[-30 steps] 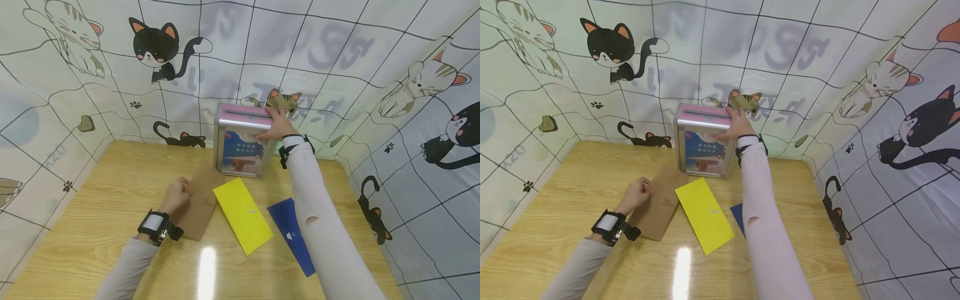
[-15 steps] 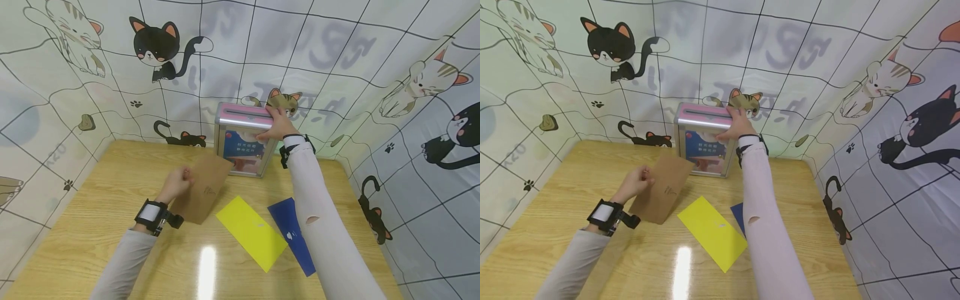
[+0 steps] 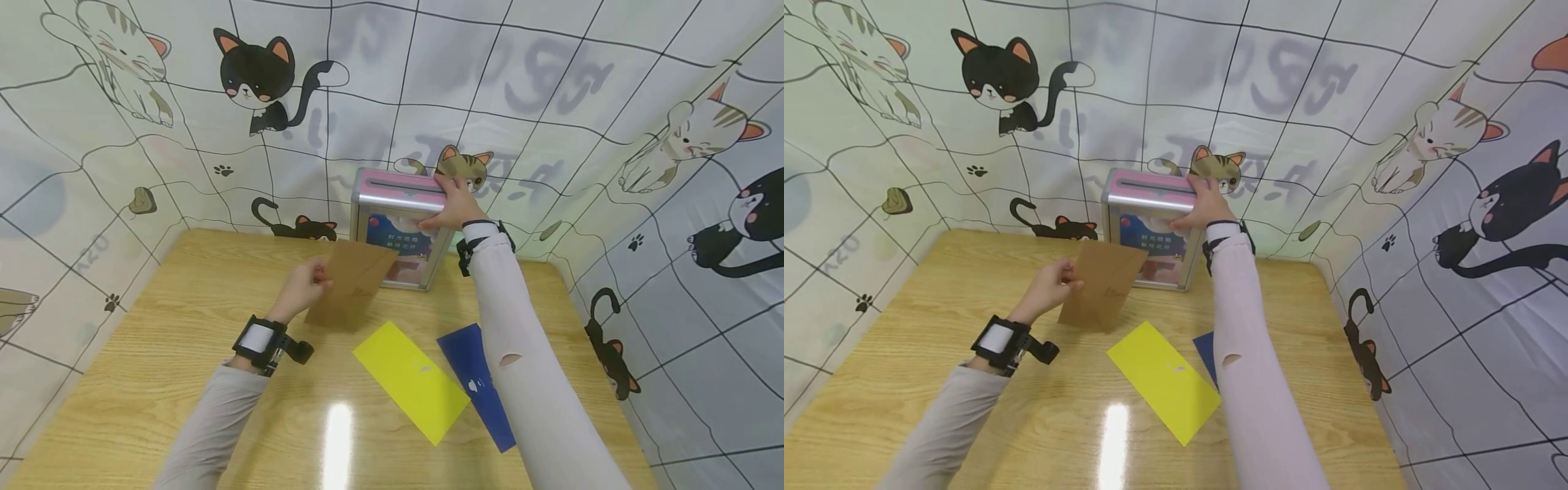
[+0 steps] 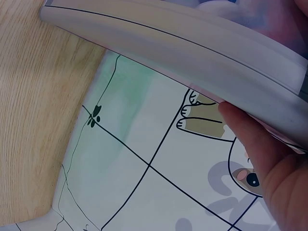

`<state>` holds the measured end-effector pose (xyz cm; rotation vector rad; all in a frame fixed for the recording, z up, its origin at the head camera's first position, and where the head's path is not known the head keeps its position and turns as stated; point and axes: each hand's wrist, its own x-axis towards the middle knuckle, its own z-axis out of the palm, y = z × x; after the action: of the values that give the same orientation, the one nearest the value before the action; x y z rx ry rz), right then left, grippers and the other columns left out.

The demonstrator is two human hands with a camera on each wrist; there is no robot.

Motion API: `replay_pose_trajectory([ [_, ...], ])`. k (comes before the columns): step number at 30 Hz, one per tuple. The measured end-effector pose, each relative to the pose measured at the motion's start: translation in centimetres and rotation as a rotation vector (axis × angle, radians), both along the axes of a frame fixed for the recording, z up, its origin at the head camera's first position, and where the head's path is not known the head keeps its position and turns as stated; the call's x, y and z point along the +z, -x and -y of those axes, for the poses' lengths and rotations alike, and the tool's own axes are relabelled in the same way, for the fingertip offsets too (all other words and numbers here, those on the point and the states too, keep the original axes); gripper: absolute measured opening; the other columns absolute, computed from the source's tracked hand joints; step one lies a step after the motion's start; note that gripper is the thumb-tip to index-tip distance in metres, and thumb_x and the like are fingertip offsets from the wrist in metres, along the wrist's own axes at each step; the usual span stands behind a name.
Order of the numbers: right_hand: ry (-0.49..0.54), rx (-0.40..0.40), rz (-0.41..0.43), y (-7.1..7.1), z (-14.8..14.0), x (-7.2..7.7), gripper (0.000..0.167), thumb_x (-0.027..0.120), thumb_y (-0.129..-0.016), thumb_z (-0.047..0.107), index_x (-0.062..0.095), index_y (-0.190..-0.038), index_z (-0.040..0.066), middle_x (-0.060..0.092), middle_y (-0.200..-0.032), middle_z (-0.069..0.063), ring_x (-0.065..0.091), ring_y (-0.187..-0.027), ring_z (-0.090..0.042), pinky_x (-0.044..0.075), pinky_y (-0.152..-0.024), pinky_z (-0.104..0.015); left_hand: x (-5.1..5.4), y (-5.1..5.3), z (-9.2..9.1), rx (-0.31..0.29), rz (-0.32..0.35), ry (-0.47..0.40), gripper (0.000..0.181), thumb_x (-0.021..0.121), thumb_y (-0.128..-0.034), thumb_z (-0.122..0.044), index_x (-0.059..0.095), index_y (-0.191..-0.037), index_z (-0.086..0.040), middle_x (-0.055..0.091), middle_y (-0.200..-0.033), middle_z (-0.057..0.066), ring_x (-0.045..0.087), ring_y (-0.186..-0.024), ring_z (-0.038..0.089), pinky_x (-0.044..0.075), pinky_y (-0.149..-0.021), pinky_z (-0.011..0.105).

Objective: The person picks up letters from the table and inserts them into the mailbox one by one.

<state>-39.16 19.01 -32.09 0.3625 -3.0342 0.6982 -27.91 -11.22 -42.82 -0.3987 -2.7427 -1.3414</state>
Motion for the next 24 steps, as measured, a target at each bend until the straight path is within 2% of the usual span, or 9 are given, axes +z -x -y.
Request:
replay_pose_trajectory([
  [4, -0.006, -0.001, -0.002, 0.1, -0.1, -0.1, 0.109, 0.082, -0.06, 0.038, 0.018, -0.146, 0.02, 0.015, -0.143, -0.017, 0.035, -0.118, -0.036, 0.035, -0.097, -0.051, 0.3, 0.2, -0.5, -0.001, 0.002, 0.003, 0.017, 0.062, -0.0792, 0.0, 0.052, -0.092, 0.004, 0.063, -0.095, 0.024, 0.061, -0.087, 0.034, 0.052, -0.072, 0.041],
  [11, -0.008, 0.001, -0.002, 0.7, -0.2, -0.2, 0.109, 0.082, -0.059, 0.04, 0.018, -0.146, 0.022, 0.015, -0.143, -0.017, 0.035, -0.119, -0.037, 0.036, -0.097, -0.051, 1.0, 0.7, -1.5, -0.007, 0.013, -0.026, 0.027, 0.061, -0.0812, -0.001, 0.053, -0.105, 0.007, 0.062, -0.102, 0.025, 0.06, -0.093, 0.035, 0.051, -0.078, 0.043],
  [17, -0.011, 0.001, -0.003, 0.9, -0.4, -0.3, 0.11, 0.081, -0.058, 0.042, 0.017, -0.146, 0.023, 0.015, -0.143, -0.017, 0.035, -0.118, -0.037, 0.036, -0.096, -0.051, 1.8, 1.3, -2.3, -0.015, 0.016, -0.049, 0.022, 0.06, -0.0816, 0.0, 0.053, -0.102, 0.003, 0.062, -0.102, 0.023, 0.061, -0.093, 0.033, 0.052, -0.076, 0.042],
  [24, -0.007, -0.008, 0.005, 0.3, 0.0, -0.1, 0.11, 0.082, -0.059, 0.04, 0.018, -0.146, 0.022, 0.013, -0.144, -0.017, 0.034, -0.12, -0.037, 0.036, -0.097, -0.051, 3.1, 2.0, -3.0, -0.034, -0.024, -0.055, 0.019, 0.061, -0.0808, 0.001, 0.052, -0.098, 0.003, 0.062, -0.105, 0.023, 0.062, -0.096, 0.033, 0.052, -0.077, 0.043],
])
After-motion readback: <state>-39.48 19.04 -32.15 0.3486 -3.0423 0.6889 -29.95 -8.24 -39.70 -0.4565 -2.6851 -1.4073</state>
